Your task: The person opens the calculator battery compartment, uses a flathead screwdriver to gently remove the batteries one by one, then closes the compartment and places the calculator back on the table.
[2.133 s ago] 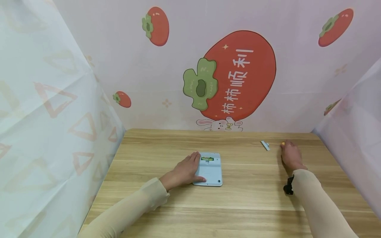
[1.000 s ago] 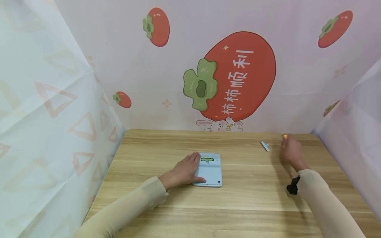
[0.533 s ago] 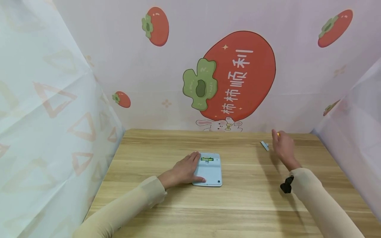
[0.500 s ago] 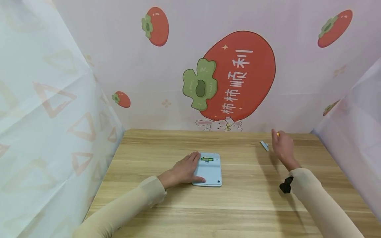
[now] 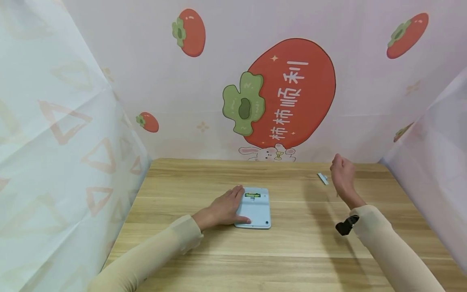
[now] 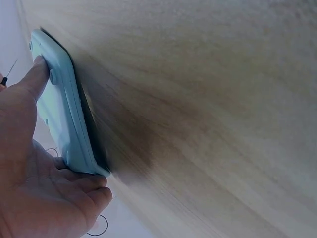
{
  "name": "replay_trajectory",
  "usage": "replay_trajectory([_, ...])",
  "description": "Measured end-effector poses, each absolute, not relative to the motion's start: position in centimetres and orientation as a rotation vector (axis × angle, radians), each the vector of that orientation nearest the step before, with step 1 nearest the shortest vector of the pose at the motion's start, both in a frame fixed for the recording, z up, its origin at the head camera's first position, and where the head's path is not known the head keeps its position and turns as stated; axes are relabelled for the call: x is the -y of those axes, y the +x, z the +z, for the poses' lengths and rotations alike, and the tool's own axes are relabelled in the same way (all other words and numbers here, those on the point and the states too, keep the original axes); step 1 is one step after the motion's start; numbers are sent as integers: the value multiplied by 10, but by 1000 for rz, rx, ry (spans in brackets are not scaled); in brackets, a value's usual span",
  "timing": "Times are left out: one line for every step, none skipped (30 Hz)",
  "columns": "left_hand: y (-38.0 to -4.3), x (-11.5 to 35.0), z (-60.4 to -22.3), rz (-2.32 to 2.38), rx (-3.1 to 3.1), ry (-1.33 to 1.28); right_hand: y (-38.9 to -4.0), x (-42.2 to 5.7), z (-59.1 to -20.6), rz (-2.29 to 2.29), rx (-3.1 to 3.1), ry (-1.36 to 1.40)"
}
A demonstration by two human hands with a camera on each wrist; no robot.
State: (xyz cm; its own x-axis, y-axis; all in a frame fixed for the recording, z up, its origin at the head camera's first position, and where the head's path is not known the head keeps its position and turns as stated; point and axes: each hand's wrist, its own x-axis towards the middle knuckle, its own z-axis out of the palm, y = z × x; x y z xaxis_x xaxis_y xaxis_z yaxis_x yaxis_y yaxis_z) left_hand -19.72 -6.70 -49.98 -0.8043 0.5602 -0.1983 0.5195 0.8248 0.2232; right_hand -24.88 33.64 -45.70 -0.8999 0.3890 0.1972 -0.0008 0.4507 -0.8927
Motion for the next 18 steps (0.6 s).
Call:
replay_trajectory([-197, 67, -500, 234, -2750, 827, -249, -335, -455, 1497, 2299, -324])
replay_trajectory([-197, 67, -499, 238, -2750, 825, -249, -334, -454, 1566, 2261, -315])
replay_trajectory([-197, 67, -499, 240, -2749, 825, -249, -332, -452, 1635, 2219, -299])
replay_trajectory([-197, 67, -499, 241, -2748, 825, -249, -331, -451, 1699, 2177, -293])
replay_trajectory([-197, 67, -499, 240, -2748, 826, -249, -330, -450, 1766, 2131, -298])
replay_trajectory([-197, 67, -499, 239, -2749, 829, -249, -330, -448, 1834, 2082, -306])
replay_trajectory([-197, 67, -499, 236, -2750, 831, -249, -329, -447, 1912, 2022, -319])
replay_trajectory([-197, 67, -500, 231, -2751, 833, -249, -328, -446, 1983, 1965, -341])
replay_trajectory([-197, 67, -500, 226, -2752, 834, -249, -327, -444, 2048, 1909, -363])
replay_trajectory([-198, 67, -500, 221, -2754, 835, -249, -327, -442, 2108, 1850, -390])
replay_trajectory([-198, 67, -500, 216, -2756, 834, -249, -326, -440, 2163, 1796, -412])
replay_trajectory([-198, 67, -500, 210, -2757, 833, -250, -326, -439, 2216, 1741, -423])
replay_trajectory([-198, 67, -500, 208, -2757, 831, -250, -325, -437, 2270, 1686, -429])
replay_trajectory([-198, 67, -500, 208, -2756, 828, -250, -325, -435, 2317, 1637, -429])
replay_trajectory([-198, 67, -500, 210, -2755, 824, -250, -325, -434, 2361, 1591, -425])
replay_trajectory([-198, 67, -500, 214, -2754, 822, -249, -324, -433, 2401, 1551, -423])
replay_trajectory([-198, 67, -500, 215, -2754, 820, -249, -324, -432, 2444, 1513, -422])
replay_trajectory([-197, 67, -500, 219, -2752, 819, -249, -324, -432, 2492, 1466, -418])
